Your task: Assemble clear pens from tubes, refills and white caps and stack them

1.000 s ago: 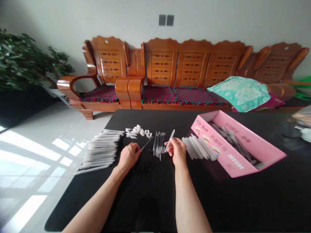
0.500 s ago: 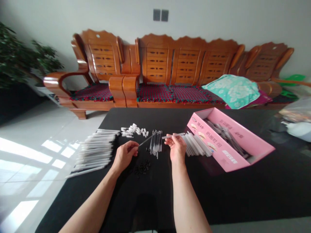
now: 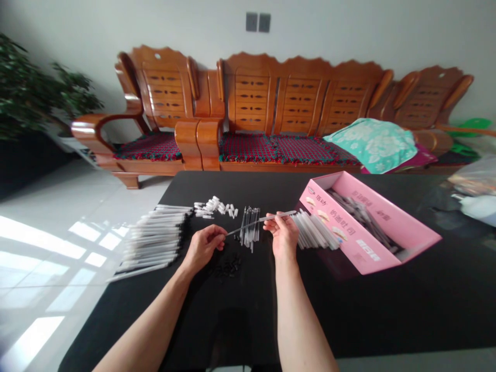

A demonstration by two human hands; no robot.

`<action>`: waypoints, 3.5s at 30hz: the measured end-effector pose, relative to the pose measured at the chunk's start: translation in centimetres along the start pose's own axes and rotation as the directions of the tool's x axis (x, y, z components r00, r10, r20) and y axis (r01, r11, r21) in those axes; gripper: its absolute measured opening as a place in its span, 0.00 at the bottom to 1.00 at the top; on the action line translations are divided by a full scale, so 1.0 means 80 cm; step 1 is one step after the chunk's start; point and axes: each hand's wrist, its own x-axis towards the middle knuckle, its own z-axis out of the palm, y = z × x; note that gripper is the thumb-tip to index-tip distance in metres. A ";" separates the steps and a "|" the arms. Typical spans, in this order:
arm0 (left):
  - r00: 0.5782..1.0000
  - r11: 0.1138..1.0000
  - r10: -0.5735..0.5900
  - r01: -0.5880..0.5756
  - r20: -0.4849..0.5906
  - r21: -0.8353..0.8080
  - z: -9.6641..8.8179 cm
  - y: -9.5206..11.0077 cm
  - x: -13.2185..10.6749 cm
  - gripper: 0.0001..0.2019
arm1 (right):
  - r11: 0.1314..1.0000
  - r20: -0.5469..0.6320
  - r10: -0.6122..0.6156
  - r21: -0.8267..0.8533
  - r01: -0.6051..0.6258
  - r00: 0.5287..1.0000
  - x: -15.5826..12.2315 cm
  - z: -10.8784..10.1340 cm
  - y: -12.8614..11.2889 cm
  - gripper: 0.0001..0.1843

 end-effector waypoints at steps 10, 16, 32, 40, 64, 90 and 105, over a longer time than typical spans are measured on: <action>1.000 1.000 0.015 -0.015 -0.004 -0.001 0.001 0.000 0.002 0.07 | 1.000 0.017 0.012 -0.016 -0.011 1.000 0.001 -0.001 0.002 0.15; 1.000 0.996 -0.004 0.001 -0.031 -0.092 0.003 -0.002 0.003 0.07 | 0.999 0.063 0.046 -0.033 -0.044 0.997 -0.002 0.002 0.002 0.13; 0.990 0.892 -0.071 0.116 0.118 -0.436 0.021 0.017 0.000 0.17 | 0.936 0.363 0.350 -0.162 -0.311 0.864 -0.033 0.031 0.016 0.11; 0.984 0.996 0.058 -0.068 -0.171 -0.050 0.008 0.003 0.007 0.08 | 0.939 0.248 0.236 0.192 -0.286 0.940 -0.017 0.013 0.010 0.04; 0.981 0.941 0.196 -0.191 0.012 0.278 0.014 -0.005 0.014 0.05 | 0.971 0.279 0.231 0.002 -0.241 0.932 -0.028 0.027 0.017 0.09; 0.999 0.964 -0.045 0.051 0.030 -0.260 0.016 0.004 0.012 0.13 | 0.973 0.253 0.204 -0.161 -0.167 0.946 -0.035 0.036 0.023 0.13; 0.999 0.968 -0.039 0.037 -0.004 -0.249 0.019 0.002 0.011 0.13 | 0.968 0.244 0.221 -0.175 -0.181 0.944 -0.036 0.038 0.024 0.13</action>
